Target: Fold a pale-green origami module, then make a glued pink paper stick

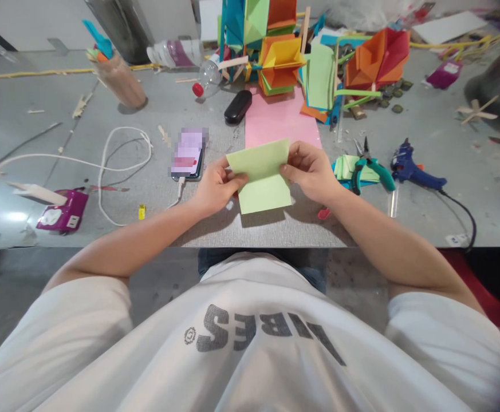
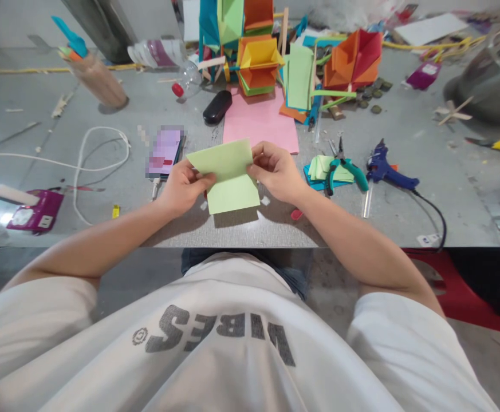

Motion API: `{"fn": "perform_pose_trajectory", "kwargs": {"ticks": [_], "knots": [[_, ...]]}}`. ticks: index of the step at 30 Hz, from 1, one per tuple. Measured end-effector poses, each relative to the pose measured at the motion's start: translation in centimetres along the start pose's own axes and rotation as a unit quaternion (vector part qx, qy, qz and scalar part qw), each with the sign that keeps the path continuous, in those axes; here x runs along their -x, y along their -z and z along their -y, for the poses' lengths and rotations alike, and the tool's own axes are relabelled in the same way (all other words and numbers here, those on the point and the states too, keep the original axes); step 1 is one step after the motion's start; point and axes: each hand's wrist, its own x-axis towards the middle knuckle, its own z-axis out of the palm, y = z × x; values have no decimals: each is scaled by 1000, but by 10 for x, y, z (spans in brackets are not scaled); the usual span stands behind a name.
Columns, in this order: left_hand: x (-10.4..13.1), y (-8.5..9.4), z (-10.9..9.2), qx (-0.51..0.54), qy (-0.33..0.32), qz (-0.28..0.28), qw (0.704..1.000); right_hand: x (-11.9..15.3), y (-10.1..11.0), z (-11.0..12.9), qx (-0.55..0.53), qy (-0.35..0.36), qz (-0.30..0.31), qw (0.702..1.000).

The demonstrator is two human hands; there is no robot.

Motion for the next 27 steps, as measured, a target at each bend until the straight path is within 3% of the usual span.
{"fn": "perform_pose_trajectory", "kwargs": {"ticks": [7, 9, 11, 13, 14, 16, 18, 23, 27], "knots": [[-3, 9, -3, 4, 8, 3, 1000, 2, 5, 10, 23, -7, 4, 1000], [0, 15, -6, -42, -54, -30, 997, 4, 5, 13, 38, -20, 2, 999], [6, 20, -9, -111, -164, -39, 979, 5, 5, 15, 51, -41, 2, 998], [14, 20, -12, -206, -265, 14, 942, 6, 2, 16, 60, -69, 6, 996], [17, 17, -13, -262, -283, 53, 921, 7, 0, 16, 56, -82, 10, 995], [23, 10, -14, -345, -277, 106, 891, 8, -4, 15, 30, -100, 24, 994], [27, 1, -13, -367, -236, 120, 892, 9, -8, 16, -5, -108, 44, 993], [29, -4, -12, -298, -103, 66, 947, 17, -16, 20, -21, -59, 74, 995], [30, -4, -13, -217, -92, 65, 970, 28, -20, 21, 68, 73, 17, 995]]}}
